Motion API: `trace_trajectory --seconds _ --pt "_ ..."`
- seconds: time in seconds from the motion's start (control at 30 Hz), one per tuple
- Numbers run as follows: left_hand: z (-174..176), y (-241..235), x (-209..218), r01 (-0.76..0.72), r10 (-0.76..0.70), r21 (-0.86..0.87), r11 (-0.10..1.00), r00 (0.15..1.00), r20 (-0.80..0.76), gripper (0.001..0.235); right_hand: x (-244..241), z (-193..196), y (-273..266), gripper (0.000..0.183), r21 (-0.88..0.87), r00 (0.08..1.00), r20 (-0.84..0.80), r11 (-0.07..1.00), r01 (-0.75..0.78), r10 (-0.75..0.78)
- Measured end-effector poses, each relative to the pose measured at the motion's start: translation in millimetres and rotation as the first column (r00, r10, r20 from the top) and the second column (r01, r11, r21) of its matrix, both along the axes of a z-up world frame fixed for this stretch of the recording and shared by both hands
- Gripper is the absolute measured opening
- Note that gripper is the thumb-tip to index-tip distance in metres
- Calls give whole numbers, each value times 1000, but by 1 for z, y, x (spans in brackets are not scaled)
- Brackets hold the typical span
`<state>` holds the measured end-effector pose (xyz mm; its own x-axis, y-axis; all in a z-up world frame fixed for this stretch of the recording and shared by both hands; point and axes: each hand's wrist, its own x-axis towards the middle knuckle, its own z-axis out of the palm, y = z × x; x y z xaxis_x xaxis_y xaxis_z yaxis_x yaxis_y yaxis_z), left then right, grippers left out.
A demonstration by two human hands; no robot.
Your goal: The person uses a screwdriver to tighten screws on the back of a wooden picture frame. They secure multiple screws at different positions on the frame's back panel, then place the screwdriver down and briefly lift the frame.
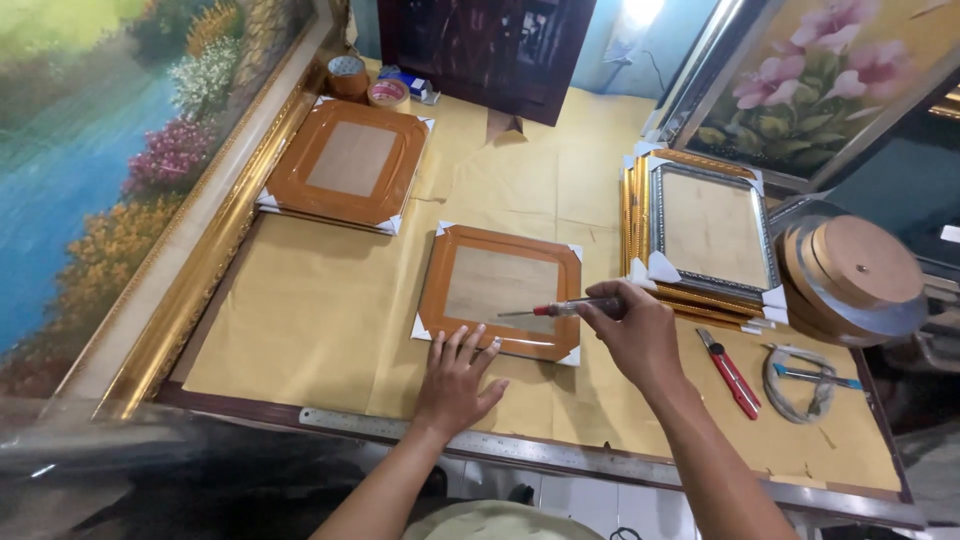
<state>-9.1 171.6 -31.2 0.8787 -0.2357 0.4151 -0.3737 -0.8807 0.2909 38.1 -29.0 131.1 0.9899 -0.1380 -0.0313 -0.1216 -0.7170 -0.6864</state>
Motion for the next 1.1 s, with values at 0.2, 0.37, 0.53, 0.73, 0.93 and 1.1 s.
trace_trajectory --seconds 0.2,0.37,0.53,0.73,0.93,1.1 --pt "0 1 0 2 -1 -23 1000 1000 12 45 -6 14 27 24 -142 985 3 975 -170 173" --pt "-2 2 -1 -3 4 -16 1000 1000 20 47 -3 6 33 24 -208 976 8 955 -213 219" --pt "2 2 -2 8 -8 -25 1000 1000 -13 47 -5 4 35 23 -223 968 25 945 -239 251" --pt "1 2 -3 1 -1 -2 1000 1000 -2 48 -3 3 36 23 -239 965 5 938 -252 261" --pt "2 3 -2 12 -13 -9 1000 1000 -16 47 -3 8 37 24 -288 965 -8 924 -253 261" --pt "4 3 -3 13 -13 -9 1000 999 -38 47 -4 9 39 23 -282 961 -5 922 -267 277"
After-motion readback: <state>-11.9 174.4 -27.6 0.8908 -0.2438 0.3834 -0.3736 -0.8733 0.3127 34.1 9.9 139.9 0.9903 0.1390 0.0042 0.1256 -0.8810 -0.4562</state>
